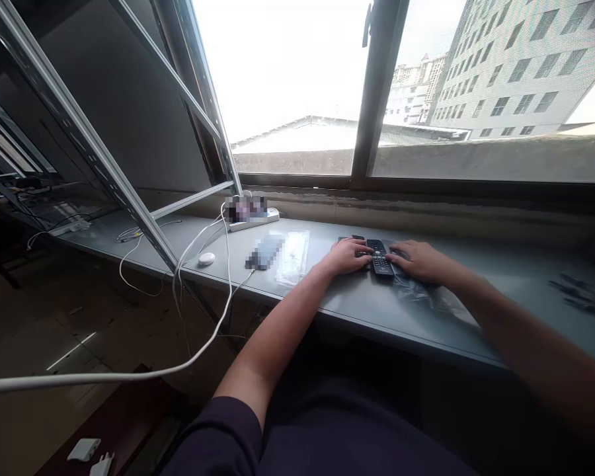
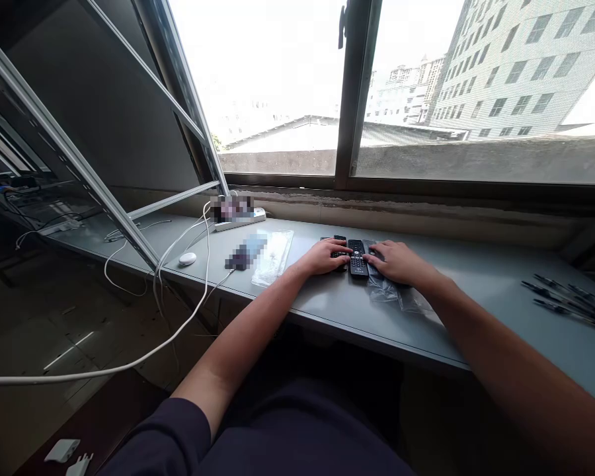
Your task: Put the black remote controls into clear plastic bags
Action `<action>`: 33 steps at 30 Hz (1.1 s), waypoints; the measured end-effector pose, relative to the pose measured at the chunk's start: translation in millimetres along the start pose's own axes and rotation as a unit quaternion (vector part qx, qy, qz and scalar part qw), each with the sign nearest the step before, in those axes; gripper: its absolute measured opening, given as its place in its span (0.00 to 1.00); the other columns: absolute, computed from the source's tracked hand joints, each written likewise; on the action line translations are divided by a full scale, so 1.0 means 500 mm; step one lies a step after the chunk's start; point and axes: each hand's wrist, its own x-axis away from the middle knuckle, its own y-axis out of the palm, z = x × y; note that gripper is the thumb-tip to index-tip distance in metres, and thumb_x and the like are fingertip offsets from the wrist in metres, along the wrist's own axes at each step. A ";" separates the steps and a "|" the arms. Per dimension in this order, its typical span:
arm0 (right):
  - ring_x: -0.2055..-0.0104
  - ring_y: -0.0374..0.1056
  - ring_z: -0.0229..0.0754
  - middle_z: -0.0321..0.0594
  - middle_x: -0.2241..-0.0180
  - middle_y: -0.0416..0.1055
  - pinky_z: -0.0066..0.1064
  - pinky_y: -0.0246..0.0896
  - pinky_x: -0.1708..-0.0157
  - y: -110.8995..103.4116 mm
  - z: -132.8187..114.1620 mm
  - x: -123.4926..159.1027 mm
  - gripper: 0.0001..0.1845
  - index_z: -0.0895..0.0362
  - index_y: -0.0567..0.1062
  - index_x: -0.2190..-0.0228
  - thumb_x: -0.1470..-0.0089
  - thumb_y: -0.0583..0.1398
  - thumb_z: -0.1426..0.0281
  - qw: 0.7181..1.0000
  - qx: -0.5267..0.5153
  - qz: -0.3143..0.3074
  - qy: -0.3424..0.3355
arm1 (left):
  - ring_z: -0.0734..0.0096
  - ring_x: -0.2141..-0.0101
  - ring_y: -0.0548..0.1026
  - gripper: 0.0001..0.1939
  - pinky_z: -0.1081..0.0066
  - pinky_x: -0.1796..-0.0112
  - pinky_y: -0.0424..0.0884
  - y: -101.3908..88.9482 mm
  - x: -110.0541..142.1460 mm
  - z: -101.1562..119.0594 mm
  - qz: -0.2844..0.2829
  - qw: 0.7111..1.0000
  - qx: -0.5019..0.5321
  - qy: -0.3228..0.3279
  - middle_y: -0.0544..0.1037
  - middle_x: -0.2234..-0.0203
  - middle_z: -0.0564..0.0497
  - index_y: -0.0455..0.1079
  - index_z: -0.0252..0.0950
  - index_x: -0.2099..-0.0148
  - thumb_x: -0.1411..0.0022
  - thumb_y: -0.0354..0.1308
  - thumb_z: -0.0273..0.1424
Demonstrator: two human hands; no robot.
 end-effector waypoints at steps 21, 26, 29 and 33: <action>0.30 0.72 0.70 0.55 0.30 0.76 0.60 0.68 0.31 -0.014 -0.012 0.005 0.40 0.50 0.80 0.31 0.26 0.50 0.40 0.999 0.001 -0.024 0.037 | 0.35 0.16 0.46 0.51 0.43 0.20 0.44 -0.049 0.013 -0.026 0.025 0.877 -0.153 -0.455 0.47 0.16 0.27 0.54 0.23 0.15 0.24 0.49 0.57; 0.29 0.71 0.70 0.57 0.29 0.74 0.59 0.66 0.29 -0.015 -0.010 0.005 0.42 0.53 0.79 0.30 0.26 0.49 0.41 0.999 0.002 -0.032 0.032 | 0.37 0.16 0.47 0.50 0.45 0.21 0.47 -0.056 0.014 -0.026 0.022 0.876 -0.160 -0.453 0.48 0.16 0.26 0.55 0.24 0.16 0.24 0.50 0.56; 0.29 0.71 0.69 0.56 0.29 0.74 0.59 0.66 0.29 -0.012 -0.008 0.004 0.42 0.53 0.80 0.31 0.26 0.50 0.40 0.999 0.003 -0.028 0.034 | 0.38 0.17 0.50 0.49 0.46 0.22 0.50 -0.060 0.017 -0.028 0.039 0.878 -0.155 -0.450 0.51 0.17 0.24 0.57 0.23 0.17 0.24 0.53 0.55; 0.30 0.72 0.69 0.56 0.30 0.76 0.59 0.67 0.30 -0.009 -0.007 0.005 0.41 0.52 0.80 0.31 0.26 0.50 0.40 0.999 0.002 -0.018 0.029 | 0.36 0.19 0.54 0.46 0.45 0.24 0.55 -0.066 0.022 -0.033 0.061 0.886 -0.143 -0.437 0.57 0.19 0.22 0.61 0.24 0.19 0.25 0.57 0.52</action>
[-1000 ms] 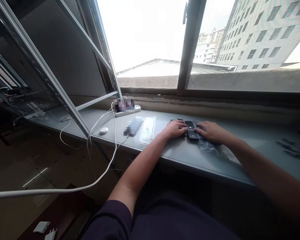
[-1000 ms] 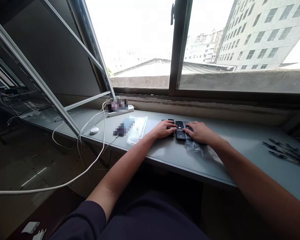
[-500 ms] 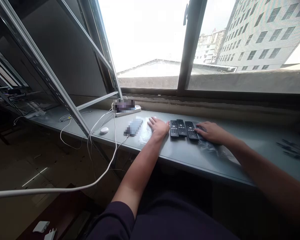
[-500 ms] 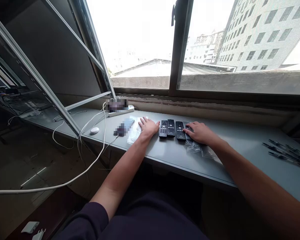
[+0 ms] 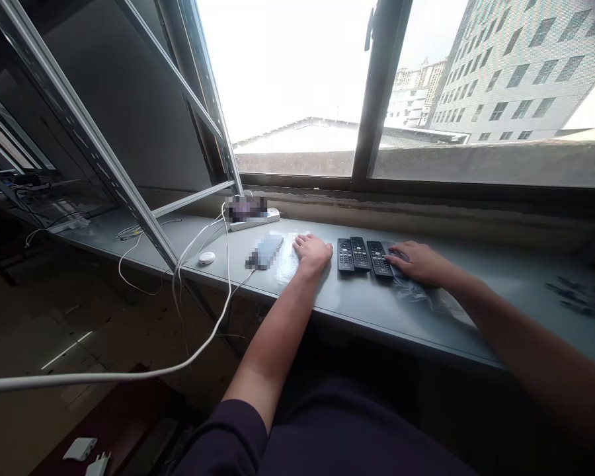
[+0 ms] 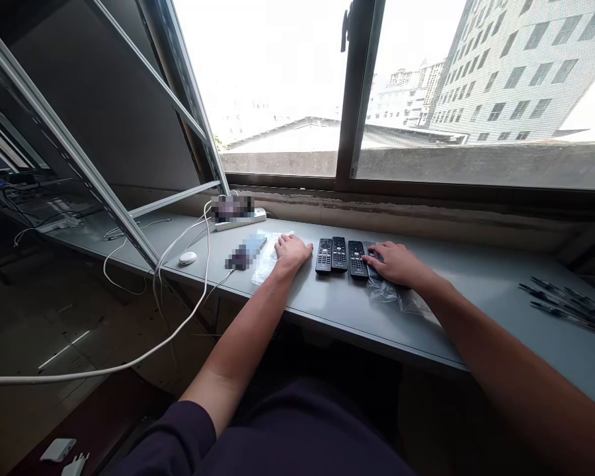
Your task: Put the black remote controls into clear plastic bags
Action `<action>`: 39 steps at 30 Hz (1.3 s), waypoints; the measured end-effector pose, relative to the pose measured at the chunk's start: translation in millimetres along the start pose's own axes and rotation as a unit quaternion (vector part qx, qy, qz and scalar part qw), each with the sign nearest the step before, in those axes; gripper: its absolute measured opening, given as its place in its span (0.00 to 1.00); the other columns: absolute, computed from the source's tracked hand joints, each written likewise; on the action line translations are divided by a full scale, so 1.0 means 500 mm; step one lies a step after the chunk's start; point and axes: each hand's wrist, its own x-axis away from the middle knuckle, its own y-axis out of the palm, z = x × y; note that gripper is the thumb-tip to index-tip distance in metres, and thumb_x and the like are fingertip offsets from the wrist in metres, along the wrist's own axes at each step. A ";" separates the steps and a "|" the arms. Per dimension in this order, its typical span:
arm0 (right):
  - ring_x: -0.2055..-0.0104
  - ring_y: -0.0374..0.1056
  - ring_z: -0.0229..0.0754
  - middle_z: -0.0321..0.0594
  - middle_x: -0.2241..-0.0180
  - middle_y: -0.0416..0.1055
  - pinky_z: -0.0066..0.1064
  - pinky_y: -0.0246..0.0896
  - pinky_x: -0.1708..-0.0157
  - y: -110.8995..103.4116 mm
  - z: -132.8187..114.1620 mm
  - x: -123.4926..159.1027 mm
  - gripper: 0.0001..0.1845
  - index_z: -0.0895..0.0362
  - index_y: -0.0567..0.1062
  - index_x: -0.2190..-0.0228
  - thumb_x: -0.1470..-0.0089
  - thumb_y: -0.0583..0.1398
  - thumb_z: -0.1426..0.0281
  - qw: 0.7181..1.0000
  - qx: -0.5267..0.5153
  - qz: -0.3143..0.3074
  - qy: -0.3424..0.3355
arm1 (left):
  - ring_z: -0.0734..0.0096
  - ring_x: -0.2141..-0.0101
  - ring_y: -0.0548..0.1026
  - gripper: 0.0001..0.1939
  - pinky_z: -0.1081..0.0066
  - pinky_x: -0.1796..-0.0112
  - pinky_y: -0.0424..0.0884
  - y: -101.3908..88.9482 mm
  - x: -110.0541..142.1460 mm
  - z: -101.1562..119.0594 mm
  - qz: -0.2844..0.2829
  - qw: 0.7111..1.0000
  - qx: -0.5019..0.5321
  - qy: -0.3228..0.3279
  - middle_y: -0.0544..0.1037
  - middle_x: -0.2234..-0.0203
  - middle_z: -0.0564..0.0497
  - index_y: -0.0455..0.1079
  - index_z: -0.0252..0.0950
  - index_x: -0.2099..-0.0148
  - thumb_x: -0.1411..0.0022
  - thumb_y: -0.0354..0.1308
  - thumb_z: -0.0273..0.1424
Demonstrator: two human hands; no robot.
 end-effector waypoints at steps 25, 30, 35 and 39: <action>0.30 0.72 0.69 0.57 0.30 0.76 0.56 0.67 0.29 -0.012 -0.009 0.006 0.42 0.54 0.80 0.31 0.26 0.50 0.41 1.000 0.003 -0.006 -0.004 | 0.38 0.27 0.67 0.37 0.53 0.28 0.62 -0.017 -0.006 -0.018 -0.008 1.000 -0.009 0.008 0.70 0.27 0.24 0.76 0.25 0.30 0.23 0.54 0.51; 0.33 0.76 0.69 0.57 0.34 0.80 0.57 0.71 0.32 -0.014 -0.009 0.007 0.41 0.54 0.85 0.36 0.28 0.51 0.41 1.000 -0.017 0.021 -0.011 | 0.34 0.29 0.67 0.32 0.46 0.29 0.63 -0.025 -0.002 -0.020 0.030 0.999 0.011 0.011 0.73 0.30 0.24 0.76 0.27 0.31 0.23 0.56 0.47; 0.36 0.78 0.67 0.55 0.40 0.84 0.54 0.72 0.33 -0.028 -0.024 0.013 0.35 0.52 0.89 0.44 0.29 0.54 0.43 0.997 -0.040 0.067 -0.007 | 0.38 0.24 0.62 0.35 0.43 0.25 0.61 -0.037 0.021 -0.008 0.140 0.977 0.095 0.127 0.65 0.22 0.29 0.64 0.27 0.19 0.23 0.55 0.33; 0.37 0.78 0.66 0.55 0.42 0.84 0.54 0.72 0.33 -0.048 -0.047 0.027 0.32 0.51 0.89 0.46 0.28 0.54 0.46 0.991 -0.073 0.110 -0.017 | 0.55 0.18 0.54 0.37 0.47 0.21 0.60 -0.062 0.049 0.002 0.183 0.919 0.228 0.264 0.58 0.17 0.48 0.52 0.43 0.12 0.18 0.40 0.28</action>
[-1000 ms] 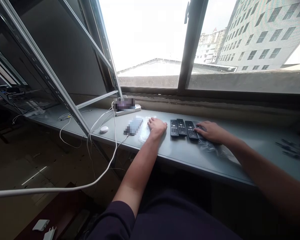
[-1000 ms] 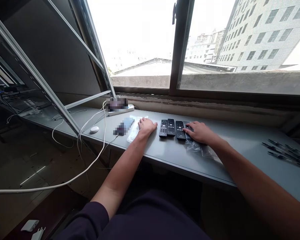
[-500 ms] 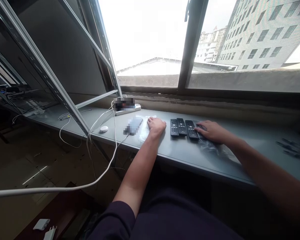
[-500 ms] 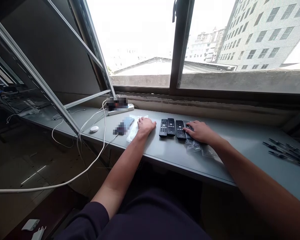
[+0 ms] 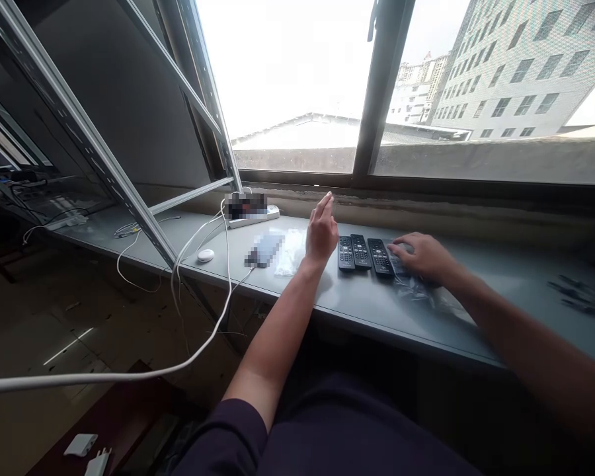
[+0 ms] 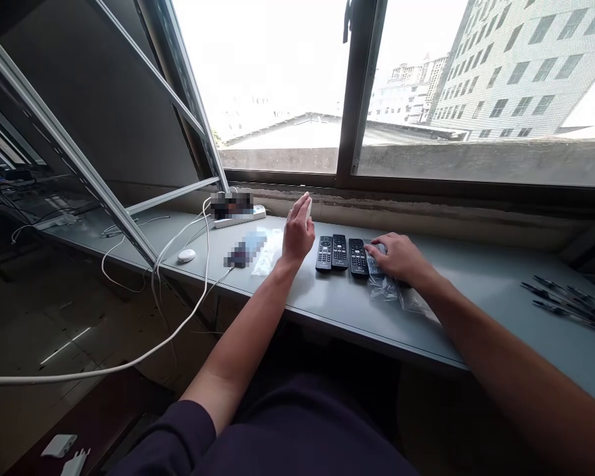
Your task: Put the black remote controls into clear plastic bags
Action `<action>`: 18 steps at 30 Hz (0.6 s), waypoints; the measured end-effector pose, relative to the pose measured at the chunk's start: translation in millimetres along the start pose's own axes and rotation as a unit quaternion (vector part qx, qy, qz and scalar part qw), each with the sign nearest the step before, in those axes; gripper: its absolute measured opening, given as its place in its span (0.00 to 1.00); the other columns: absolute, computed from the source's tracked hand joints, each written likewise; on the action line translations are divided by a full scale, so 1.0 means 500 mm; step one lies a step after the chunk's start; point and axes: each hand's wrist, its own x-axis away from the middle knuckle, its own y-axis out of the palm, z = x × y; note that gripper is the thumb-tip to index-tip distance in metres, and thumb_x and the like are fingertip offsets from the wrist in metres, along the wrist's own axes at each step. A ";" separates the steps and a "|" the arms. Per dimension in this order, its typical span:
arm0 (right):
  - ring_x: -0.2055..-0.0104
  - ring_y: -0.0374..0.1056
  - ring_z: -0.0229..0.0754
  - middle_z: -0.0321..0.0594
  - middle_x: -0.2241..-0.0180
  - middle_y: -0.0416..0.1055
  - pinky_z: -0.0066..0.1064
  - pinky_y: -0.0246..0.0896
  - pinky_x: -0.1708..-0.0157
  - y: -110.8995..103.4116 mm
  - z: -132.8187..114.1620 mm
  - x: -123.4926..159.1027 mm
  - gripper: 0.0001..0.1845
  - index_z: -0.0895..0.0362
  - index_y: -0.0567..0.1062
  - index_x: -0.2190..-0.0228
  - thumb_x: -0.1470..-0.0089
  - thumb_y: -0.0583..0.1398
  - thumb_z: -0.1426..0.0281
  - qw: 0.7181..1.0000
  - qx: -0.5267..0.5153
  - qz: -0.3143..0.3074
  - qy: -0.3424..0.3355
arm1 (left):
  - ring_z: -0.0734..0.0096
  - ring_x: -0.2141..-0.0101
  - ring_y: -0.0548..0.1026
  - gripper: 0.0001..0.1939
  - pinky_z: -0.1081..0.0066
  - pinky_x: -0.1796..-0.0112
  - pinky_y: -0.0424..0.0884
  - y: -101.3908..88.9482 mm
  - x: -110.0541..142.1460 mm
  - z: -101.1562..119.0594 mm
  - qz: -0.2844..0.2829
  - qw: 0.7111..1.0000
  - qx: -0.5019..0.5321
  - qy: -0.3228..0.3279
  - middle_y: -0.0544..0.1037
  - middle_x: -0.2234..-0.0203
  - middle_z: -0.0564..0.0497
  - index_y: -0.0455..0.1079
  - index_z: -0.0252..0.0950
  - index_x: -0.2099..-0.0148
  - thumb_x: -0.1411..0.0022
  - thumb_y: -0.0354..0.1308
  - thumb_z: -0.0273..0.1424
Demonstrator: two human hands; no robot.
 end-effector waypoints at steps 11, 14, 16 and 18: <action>0.31 0.75 0.68 0.48 0.35 0.81 0.59 0.69 0.28 -0.027 -0.093 0.028 0.37 0.46 0.78 0.30 0.34 0.65 0.46 0.985 -0.148 0.046 -0.072 | 0.51 0.32 0.80 0.39 0.49 0.30 0.74 0.051 -0.009 0.010 -0.174 0.808 0.562 -0.032 0.83 0.34 0.43 0.65 0.47 0.18 0.26 0.69 0.44; 0.30 0.74 0.68 0.48 0.35 0.80 0.58 0.69 0.29 -0.020 -0.104 0.029 0.31 0.47 0.84 0.39 0.36 0.67 0.45 0.973 -0.185 0.023 -0.136 | 0.44 0.35 0.82 0.40 0.50 0.32 0.76 0.049 0.007 0.011 -0.320 0.724 0.610 -0.045 0.85 0.37 0.41 0.75 0.44 0.25 0.34 0.78 0.45; 0.30 0.73 0.69 0.48 0.38 0.82 0.59 0.69 0.29 -0.012 -0.107 0.028 0.24 0.46 0.88 0.48 0.37 0.67 0.46 0.967 -0.200 0.003 -0.157 | 0.43 0.35 0.83 0.40 0.50 0.32 0.77 0.049 0.016 0.016 -0.345 0.697 0.625 -0.063 0.85 0.38 0.41 0.76 0.44 0.26 0.37 0.80 0.45; 0.32 0.75 0.69 0.47 0.41 0.83 0.60 0.68 0.29 -0.005 -0.109 0.026 0.20 0.46 0.89 0.55 0.38 0.67 0.48 0.965 -0.212 -0.011 -0.151 | 0.44 0.35 0.82 0.38 0.50 0.31 0.76 0.052 0.017 0.020 -0.324 0.693 0.638 -0.086 0.85 0.39 0.41 0.77 0.44 0.28 0.36 0.79 0.44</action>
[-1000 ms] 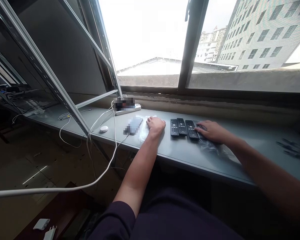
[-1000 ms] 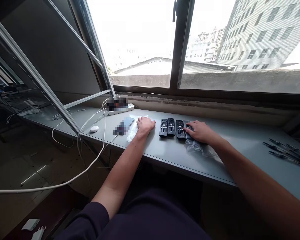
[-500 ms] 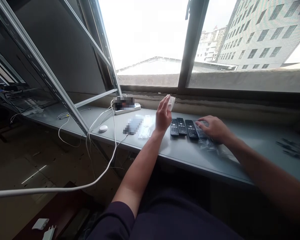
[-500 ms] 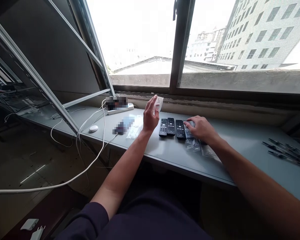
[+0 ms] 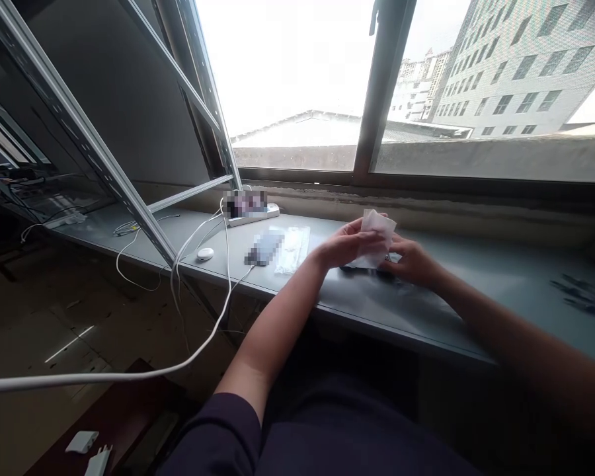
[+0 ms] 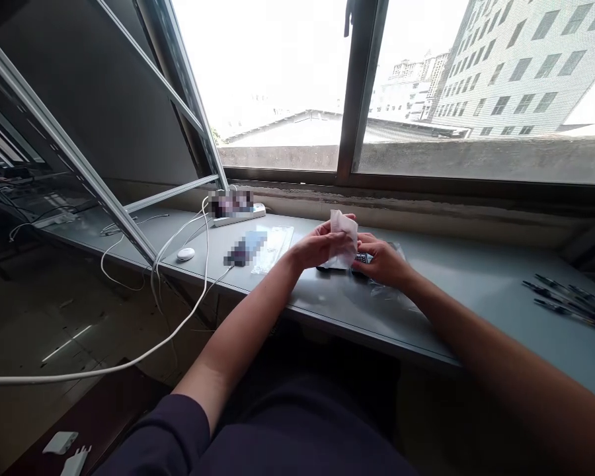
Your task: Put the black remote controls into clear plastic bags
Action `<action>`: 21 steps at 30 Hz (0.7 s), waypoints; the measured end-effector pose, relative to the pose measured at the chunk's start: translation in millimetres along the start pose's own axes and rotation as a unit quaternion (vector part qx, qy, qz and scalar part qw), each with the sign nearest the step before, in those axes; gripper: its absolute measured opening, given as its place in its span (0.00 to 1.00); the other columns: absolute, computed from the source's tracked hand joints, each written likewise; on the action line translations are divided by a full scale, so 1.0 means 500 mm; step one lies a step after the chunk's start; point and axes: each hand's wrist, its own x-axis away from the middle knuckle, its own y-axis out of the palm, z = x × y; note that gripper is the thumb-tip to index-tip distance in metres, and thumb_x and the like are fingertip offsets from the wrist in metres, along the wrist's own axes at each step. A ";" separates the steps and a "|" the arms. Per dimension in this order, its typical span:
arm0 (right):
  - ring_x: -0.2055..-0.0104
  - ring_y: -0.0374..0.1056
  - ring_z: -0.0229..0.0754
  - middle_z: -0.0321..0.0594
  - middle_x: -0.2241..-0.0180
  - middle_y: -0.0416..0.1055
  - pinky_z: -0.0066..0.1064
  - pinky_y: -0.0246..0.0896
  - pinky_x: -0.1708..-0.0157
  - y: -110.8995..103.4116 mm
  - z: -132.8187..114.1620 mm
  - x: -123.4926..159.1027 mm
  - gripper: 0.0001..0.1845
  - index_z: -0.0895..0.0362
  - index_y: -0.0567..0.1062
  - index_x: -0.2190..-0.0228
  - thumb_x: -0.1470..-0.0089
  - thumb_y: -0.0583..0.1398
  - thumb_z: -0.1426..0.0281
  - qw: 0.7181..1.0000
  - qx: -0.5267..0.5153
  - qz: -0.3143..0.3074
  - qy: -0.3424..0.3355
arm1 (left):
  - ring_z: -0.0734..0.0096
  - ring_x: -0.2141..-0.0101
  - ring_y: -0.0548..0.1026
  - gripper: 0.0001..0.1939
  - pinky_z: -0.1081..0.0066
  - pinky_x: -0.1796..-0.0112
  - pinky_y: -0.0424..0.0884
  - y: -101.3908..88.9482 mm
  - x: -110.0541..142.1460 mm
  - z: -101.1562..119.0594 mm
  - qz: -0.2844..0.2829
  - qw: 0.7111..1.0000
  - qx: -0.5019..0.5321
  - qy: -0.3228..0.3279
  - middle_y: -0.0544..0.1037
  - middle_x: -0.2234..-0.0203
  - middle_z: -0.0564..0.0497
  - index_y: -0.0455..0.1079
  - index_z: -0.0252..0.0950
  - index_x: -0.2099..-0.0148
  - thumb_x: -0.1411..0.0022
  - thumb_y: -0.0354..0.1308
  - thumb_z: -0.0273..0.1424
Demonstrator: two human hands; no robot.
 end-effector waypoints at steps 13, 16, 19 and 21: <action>0.37 0.80 0.64 0.45 0.42 0.85 0.55 0.71 0.30 0.005 -0.010 0.005 0.26 0.45 0.88 0.49 0.35 0.70 0.41 0.998 -0.042 0.023 -0.027 | 0.52 0.42 0.85 0.31 0.57 0.37 0.77 -0.021 -0.030 -0.014 0.081 0.993 0.025 0.077 0.88 0.45 0.42 0.85 0.38 0.40 0.41 0.83 0.45; 0.44 0.83 0.64 0.45 0.49 0.87 0.56 0.75 0.36 0.015 -0.002 0.002 0.24 0.44 0.92 0.56 0.35 0.69 0.40 0.998 -0.057 0.008 -0.035 | 0.59 0.51 0.86 0.33 0.62 0.43 0.77 -0.009 -0.025 -0.024 0.014 0.999 0.012 0.027 0.88 0.50 0.41 0.87 0.34 0.42 0.46 0.86 0.43; 0.47 0.82 0.63 0.44 0.51 0.87 0.54 0.76 0.39 0.013 0.000 0.001 0.24 0.45 0.91 0.58 0.35 0.69 0.40 0.997 -0.074 0.022 -0.026 | 0.59 0.52 0.86 0.31 0.61 0.43 0.76 -0.005 -0.022 -0.019 0.016 0.999 0.025 0.022 0.89 0.51 0.43 0.88 0.35 0.44 0.47 0.87 0.42; 0.51 0.82 0.59 0.44 0.54 0.86 0.50 0.77 0.45 0.006 -0.003 0.000 0.25 0.47 0.89 0.60 0.34 0.69 0.39 0.995 -0.096 0.040 -0.001 | 0.56 0.47 0.86 0.28 0.60 0.40 0.76 -0.008 -0.023 -0.011 0.052 0.996 0.054 0.046 0.89 0.49 0.43 0.88 0.37 0.46 0.47 0.87 0.41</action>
